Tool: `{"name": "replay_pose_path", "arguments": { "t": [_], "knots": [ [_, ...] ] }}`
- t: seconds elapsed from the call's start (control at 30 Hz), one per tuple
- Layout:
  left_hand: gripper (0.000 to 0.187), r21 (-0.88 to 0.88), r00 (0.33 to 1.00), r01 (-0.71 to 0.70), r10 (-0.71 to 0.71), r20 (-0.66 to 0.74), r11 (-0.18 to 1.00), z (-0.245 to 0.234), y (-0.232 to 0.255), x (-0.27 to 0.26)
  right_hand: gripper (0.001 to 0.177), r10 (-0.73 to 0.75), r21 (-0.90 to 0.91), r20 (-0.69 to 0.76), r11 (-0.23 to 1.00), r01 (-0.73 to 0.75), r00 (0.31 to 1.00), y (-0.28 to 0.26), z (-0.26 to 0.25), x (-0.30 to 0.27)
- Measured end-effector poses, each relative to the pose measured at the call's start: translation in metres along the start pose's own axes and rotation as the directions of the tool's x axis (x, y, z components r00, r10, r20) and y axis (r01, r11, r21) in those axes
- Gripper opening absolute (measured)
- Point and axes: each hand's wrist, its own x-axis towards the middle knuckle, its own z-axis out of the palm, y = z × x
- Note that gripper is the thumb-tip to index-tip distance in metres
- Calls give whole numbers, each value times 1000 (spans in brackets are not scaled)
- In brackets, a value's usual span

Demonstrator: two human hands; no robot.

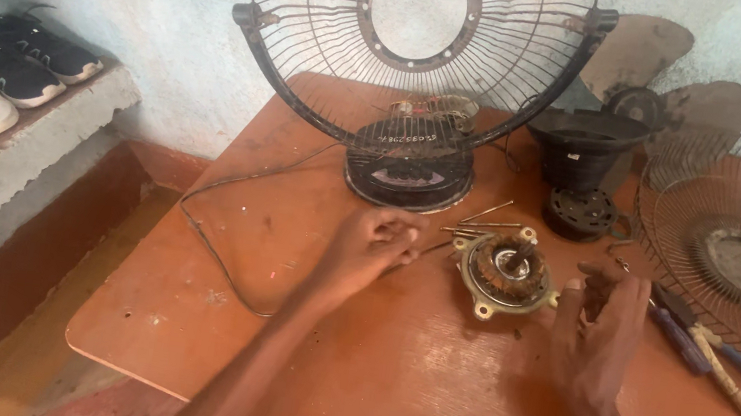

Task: The person removes the front grill and motor housing from a table fan, then detaches the fan blades and rear grill. They place the components on the table and begin reassembling the motor housing onto the fan frame.

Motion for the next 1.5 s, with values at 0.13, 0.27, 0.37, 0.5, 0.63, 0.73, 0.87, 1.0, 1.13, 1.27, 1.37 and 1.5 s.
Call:
{"name": "replay_pose_path", "arguments": {
  "t": [0.13,0.27,0.37,0.5,0.63,0.73,0.87,1.0,1.13,1.27,1.37,1.5],
  "knots": [
    [30,344,999,-28,14,42,939,-40,21,-25,15,-167,64,-6,984,167,986,-37,0,0],
    [30,362,992,60,-95,78,930,-66,31,-47,23,-326,215,118,931,296,938,-75,12,-8],
    [29,365,992,49,-87,89,930,-78,29,-59,25,-280,269,269,941,207,922,-98,28,-16],
    [28,340,988,45,-91,121,939,-94,26,-77,25,-180,350,492,937,-4,852,-115,54,-23],
    [29,341,968,69,-145,202,937,-110,30,-91,21,-246,367,598,930,13,763,-125,80,-27],
    [27,505,968,32,-152,198,862,-116,33,-99,21,-294,412,675,911,-15,677,-129,98,-33],
    [29,498,960,-22,-120,252,867,-116,32,-108,27,-261,416,755,900,-133,602,-131,117,-47],
    [25,614,971,-71,-87,223,786,-111,29,-113,33,-296,463,709,880,-106,640,-131,126,-59],
    [24,657,975,-30,-123,185,753,-107,27,-115,34,-204,388,736,908,-156,645,-130,131,-64],
    [21,637,975,-107,-45,218,763,-106,30,-116,31,-186,348,761,926,-148,622,-129,130,-62],
    [19,626,975,-106,-43,219,773,-106,32,-114,30,-217,381,751,914,-141,624,-129,130,-60],
    [18,626,976,-64,-83,203,777,-103,33,-110,30,-161,341,760,924,-175,629,-129,128,-59]
  ]
}}
